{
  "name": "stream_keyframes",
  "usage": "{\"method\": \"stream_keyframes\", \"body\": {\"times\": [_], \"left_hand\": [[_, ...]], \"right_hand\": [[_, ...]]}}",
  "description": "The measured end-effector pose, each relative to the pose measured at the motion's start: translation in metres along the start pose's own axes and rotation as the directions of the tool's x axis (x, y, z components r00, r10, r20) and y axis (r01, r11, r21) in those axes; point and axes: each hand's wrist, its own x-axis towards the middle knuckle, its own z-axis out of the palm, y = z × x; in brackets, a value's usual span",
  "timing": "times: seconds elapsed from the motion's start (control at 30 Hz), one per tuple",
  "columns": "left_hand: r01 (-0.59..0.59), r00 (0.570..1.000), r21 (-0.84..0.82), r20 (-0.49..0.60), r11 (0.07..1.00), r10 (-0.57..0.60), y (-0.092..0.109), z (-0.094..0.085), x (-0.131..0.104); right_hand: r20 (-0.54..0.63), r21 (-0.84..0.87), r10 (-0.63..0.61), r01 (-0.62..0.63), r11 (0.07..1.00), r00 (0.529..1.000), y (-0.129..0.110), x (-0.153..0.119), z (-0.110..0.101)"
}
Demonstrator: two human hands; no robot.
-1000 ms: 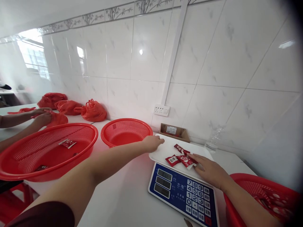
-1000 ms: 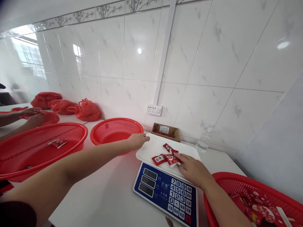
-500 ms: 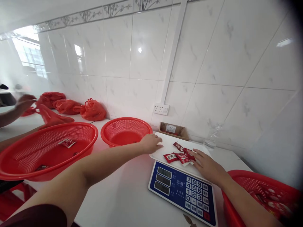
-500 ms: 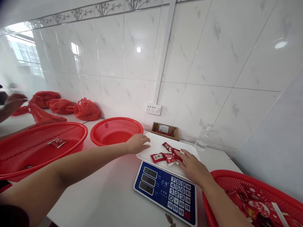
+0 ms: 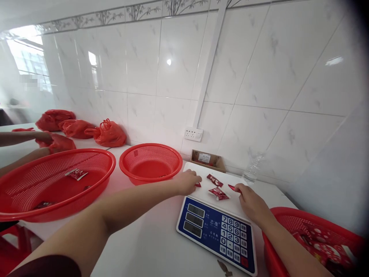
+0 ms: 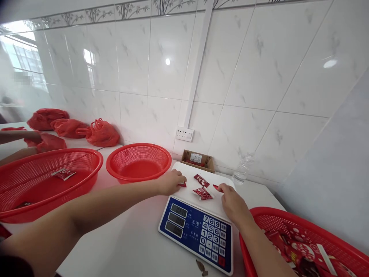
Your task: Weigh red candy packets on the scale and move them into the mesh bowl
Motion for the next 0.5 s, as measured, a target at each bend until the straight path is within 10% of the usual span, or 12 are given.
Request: {"method": "stream_keyframes", "body": {"times": [0.27, 0.5], "left_hand": [[0.274, 0.941, 0.103, -0.235, 0.956, -0.244, -0.066, -0.027, -0.032], [-0.012, 0.989, 0.012, -0.145, 1.0, 0.014, -0.023, -0.006, -0.018]], "right_hand": [[-0.102, 0.061, 0.031, -0.025, 0.998, 0.994, -0.009, -0.003, -0.007], [-0.122, -0.054, 0.128, -0.135, 0.989, 0.984, -0.008, -0.006, -0.008]]}}
